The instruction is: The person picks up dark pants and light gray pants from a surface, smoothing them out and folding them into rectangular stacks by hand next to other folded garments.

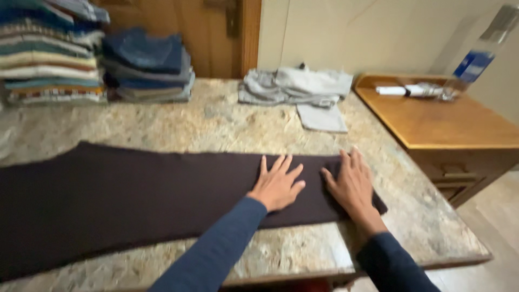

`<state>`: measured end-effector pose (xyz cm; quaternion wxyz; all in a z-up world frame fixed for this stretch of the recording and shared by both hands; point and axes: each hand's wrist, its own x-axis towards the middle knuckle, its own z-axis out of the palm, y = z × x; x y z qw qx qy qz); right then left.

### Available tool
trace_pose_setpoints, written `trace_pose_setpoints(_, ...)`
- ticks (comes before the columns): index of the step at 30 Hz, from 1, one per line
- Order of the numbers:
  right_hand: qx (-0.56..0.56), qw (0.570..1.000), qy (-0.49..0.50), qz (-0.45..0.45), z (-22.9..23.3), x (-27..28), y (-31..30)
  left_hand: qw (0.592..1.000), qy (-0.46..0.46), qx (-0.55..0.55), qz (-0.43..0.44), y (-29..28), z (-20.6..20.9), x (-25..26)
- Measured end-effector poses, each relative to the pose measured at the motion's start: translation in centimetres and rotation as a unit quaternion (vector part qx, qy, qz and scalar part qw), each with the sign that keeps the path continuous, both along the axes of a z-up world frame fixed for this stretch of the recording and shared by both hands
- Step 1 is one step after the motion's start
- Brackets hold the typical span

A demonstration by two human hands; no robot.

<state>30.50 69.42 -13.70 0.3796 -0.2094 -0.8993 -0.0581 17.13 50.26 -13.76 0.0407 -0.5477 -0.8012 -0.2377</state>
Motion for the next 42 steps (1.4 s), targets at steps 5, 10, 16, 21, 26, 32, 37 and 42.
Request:
trace_pose_setpoints(5, -0.154, 0.967, -0.124, -0.161, 2.1, 3.5, 3.5, 1.0, -0.012, 0.01, 0.006, 0.3, 0.0, 0.2)
trace_pose_setpoints(10, -0.294, 0.912, -0.202, -0.202, 0.7, 3.9, 7.9, 0.994, -0.08, -0.079, 0.004, 0.5, 1.8, -0.3)
trace_pose_setpoints(16, -0.451, 0.848, -0.252, -0.12, 1.3, -1.0, 15.1, 0.968, -0.223, -0.113, 0.024, 2.4, 4.1, -5.2)
trace_pose_setpoints(21, -0.476, 0.865, -0.151, 0.051, 7.9, -4.6, 10.3, 0.991, -0.129, 0.028, -0.011, 5.7, 4.7, -10.0)
trace_pose_setpoints(26, -0.375, 0.907, -0.135, 0.137, 16.2, -10.8, -0.1, 0.881, -0.471, -0.013, 0.036, 0.8, 10.1, -11.8)
trace_pose_setpoints(32, -0.385, 0.869, -0.144, 0.277, 16.6, -16.6, -13.0, 0.761, -0.639, 0.083, 0.08, -9.3, 11.4, -13.6)
trace_pose_setpoints(37, -0.423, 0.826, -0.252, 0.274, 12.6, -18.9, -19.1, 0.7, -0.69, 0.098, 0.155, -15.0, 6.1, -18.9)
trace_pose_setpoints(42, -0.518, 0.779, -0.221, 0.275, 9.7, -19.2, -18.7, 0.754, -0.609, 0.117, 0.216, -16.5, -0.6, -19.1)
